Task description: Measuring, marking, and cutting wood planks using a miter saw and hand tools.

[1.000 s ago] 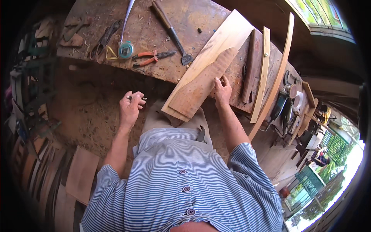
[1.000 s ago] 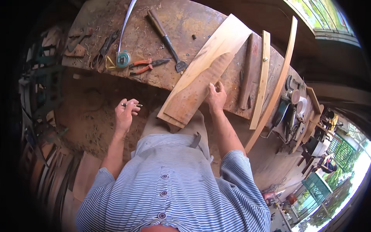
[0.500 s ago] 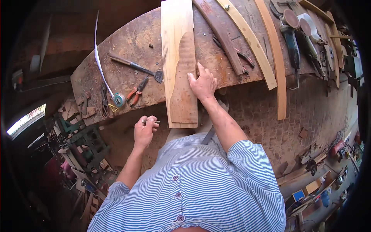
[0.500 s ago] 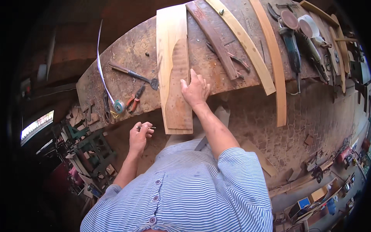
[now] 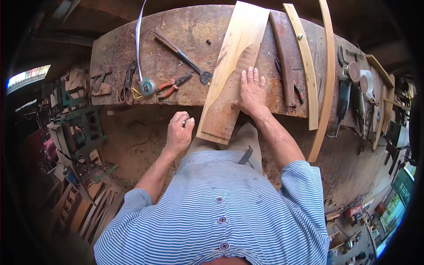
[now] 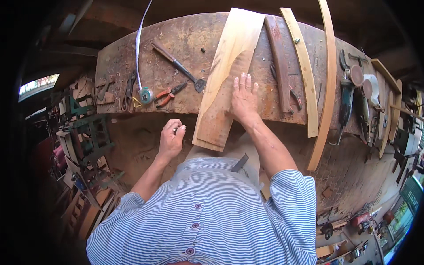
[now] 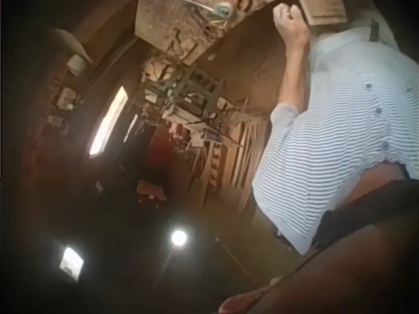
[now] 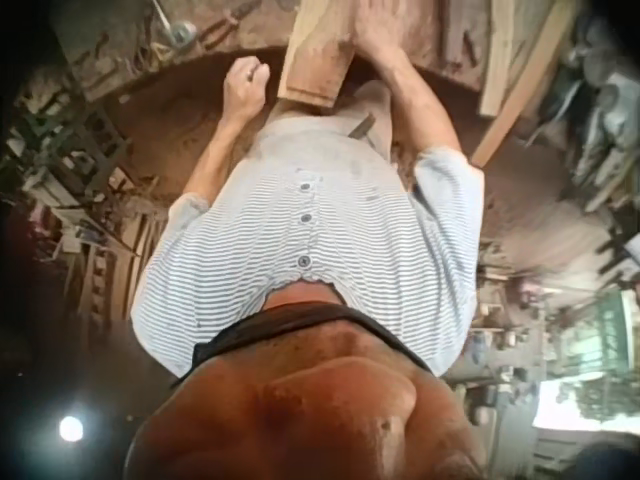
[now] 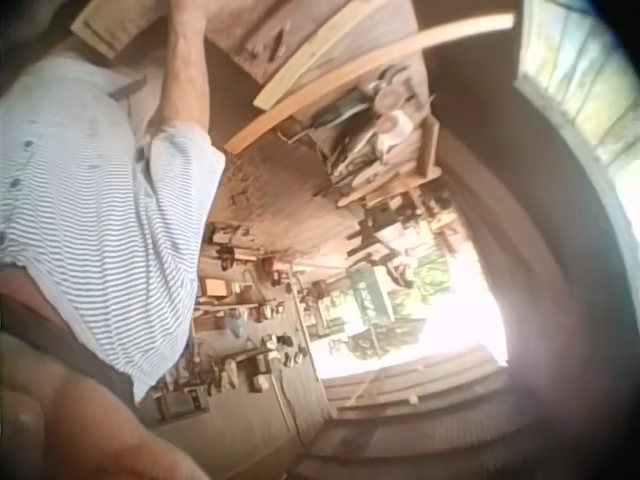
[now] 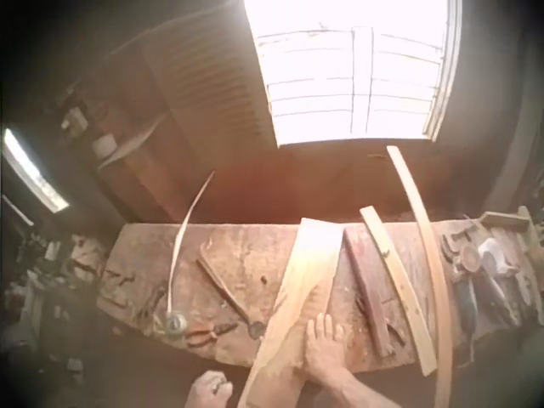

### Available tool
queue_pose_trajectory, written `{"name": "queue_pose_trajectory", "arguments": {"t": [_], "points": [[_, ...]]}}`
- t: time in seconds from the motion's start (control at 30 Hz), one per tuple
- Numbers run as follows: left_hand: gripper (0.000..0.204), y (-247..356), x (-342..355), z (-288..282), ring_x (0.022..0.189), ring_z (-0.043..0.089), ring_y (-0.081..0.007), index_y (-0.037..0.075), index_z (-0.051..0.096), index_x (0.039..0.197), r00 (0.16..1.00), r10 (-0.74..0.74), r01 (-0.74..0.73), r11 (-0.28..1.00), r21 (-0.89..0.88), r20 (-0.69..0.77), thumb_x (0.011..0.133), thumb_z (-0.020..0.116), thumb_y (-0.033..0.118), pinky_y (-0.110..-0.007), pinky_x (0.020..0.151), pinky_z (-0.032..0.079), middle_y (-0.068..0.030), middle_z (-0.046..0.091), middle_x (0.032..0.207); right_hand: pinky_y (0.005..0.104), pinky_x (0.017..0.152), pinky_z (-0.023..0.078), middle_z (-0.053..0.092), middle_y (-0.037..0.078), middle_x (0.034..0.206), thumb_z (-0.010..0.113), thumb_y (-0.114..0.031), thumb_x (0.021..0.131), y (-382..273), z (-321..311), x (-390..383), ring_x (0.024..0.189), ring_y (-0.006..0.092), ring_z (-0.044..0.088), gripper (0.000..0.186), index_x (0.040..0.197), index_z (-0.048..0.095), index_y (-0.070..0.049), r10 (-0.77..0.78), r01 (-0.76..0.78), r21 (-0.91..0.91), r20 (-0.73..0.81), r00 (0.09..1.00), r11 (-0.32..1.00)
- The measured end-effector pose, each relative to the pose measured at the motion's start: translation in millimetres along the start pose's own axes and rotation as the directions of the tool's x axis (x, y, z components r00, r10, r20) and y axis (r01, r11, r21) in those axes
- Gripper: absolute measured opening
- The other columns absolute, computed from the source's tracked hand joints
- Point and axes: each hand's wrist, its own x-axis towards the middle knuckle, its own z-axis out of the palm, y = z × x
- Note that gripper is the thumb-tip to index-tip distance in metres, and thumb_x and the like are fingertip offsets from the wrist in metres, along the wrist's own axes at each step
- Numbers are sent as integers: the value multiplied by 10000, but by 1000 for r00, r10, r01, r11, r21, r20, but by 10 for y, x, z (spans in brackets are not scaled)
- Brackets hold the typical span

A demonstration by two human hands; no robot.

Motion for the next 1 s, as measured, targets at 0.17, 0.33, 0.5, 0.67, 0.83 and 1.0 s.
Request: {"name": "queue_pose_trajectory", "arguments": {"t": [0.17, 0.33, 0.5, 0.67, 0.83, 1.0], "points": [[135, -132, 97, 7, 725, 613, -233, -39, 626, 911, 997, -40, 34, 995, -96, -69, 942, 658, 88, -353, 689, 495, -116, 628, 819, 521, 1306, 179, 171, 265, 1728, 938, -513, 673, -76, 26, 135, 1616, 399, 157, 1335, 1645, 207, 36, -15, 18, -110, 34, 999, 994], [164, -233, 561, 137, 657, 580, -112, -16, 643, 912, 985, -153, 120, 940, -318, -81, 944, 698, 134, -341, 612, 482, -81, 649, 712, 500, 1304, 205, 185, 289, 1715, 944, -518, 669, -122, 33, 227, 1606, 415, 184, 1347, 1635, 207, 64, 6, 12, -229, 78, 997, 973], [191, -348, 1477, 305, 749, 583, -69, -10, 648, 979, 999, -7, -10, 921, -389, -43, 985, 670, 180, -322, 661, 494, -114, 666, 790, 491, 1298, 231, 225, 327, 1687, 945, -500, 679, -312, -197, 254, 1587, 434, 230, 1333, 1609, 214, 115, 57, -10, -283, 159, 986, 959], [217, -123, 2526, 571, 809, 647, -93, -21, 661, 997, 983, 171, -120, 872, -474, 66, 1005, 656, 196, -318, 734, 535, -130, 719, 843, 504, 1290, 242, 236, 330, 1682, 948, -485, 678, -307, -182, 248, 1581, 433, 247, 1318, 1605, 227, 113, 61, -19, -267, 148, 987, 963], [234, 84, 3311, 1085, 837, 663, -108, -31, 671, 993, 935, 310, -191, 852, -488, 175, 1017, 654, 201, -310, 758, 542, -99, 750, 877, 528, 1275, 260, 259, 347, 1664, 954, -422, 672, -182, 78, 271, 1565, 458, 272, 1260, 1587, 278, 118, 5, 5, -276, 37, 999, 961], [249, 268, 3700, 1454, 847, 707, -124, -39, 655, 928, 827, 469, -276, 818, -505, 309, 1013, 657, 195, -304, 773, 560, -110, 760, 868, 530, 1279, 249, 281, 349, 1657, 829, -344, 830, -216, 30, 282, 1557, 464, 294, 1024, 1580, 306, 118, 53, -40, -256, 46, 998, 966]]}}
